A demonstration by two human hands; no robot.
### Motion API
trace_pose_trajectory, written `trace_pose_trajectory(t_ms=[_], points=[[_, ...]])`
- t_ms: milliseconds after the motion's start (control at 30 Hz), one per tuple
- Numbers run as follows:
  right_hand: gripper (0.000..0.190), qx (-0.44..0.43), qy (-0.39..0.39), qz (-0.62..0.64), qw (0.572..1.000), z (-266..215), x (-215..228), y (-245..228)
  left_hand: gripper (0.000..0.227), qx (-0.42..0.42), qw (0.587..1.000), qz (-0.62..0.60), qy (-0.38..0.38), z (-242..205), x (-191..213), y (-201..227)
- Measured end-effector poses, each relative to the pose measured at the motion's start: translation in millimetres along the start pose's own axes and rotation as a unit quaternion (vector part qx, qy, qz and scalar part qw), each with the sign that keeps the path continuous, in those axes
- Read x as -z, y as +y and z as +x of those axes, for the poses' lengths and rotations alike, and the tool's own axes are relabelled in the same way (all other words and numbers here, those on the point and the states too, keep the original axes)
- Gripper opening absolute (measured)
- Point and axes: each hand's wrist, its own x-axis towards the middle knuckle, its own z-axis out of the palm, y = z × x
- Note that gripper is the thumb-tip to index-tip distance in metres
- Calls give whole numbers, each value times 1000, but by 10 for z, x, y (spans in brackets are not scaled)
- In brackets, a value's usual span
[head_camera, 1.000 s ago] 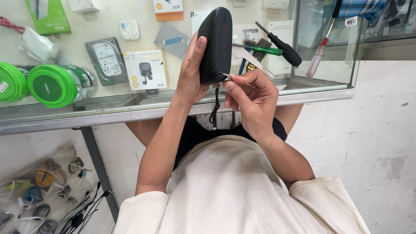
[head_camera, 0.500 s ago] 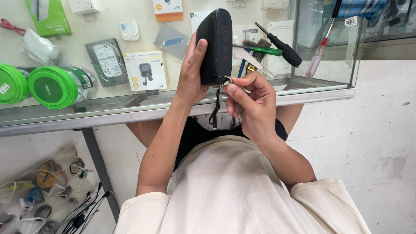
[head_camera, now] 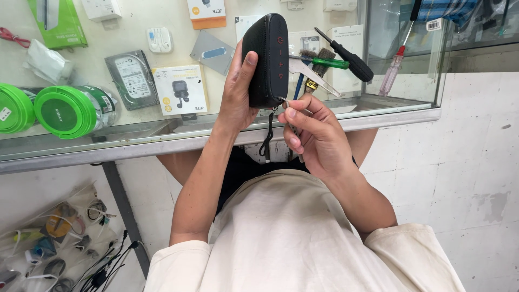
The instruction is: Disassembling a portable Bluetooth speaker using a screwdriver and prying tool
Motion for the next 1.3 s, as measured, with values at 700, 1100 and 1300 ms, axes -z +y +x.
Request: trace_pose_trajectory(t_ms=[700,1100,1300], points=[[6,493,125,-514,691,-18,426,-184,57,9,1000,-23,1,-36,-30,72],[13,452,109,-452,761,68,521,-239,62,-58,994,-56,-70,-44,-46,12],[66,404,-1,-395,825,66,215,-16,64,-144,974,152,83,-114,-240,-197]])
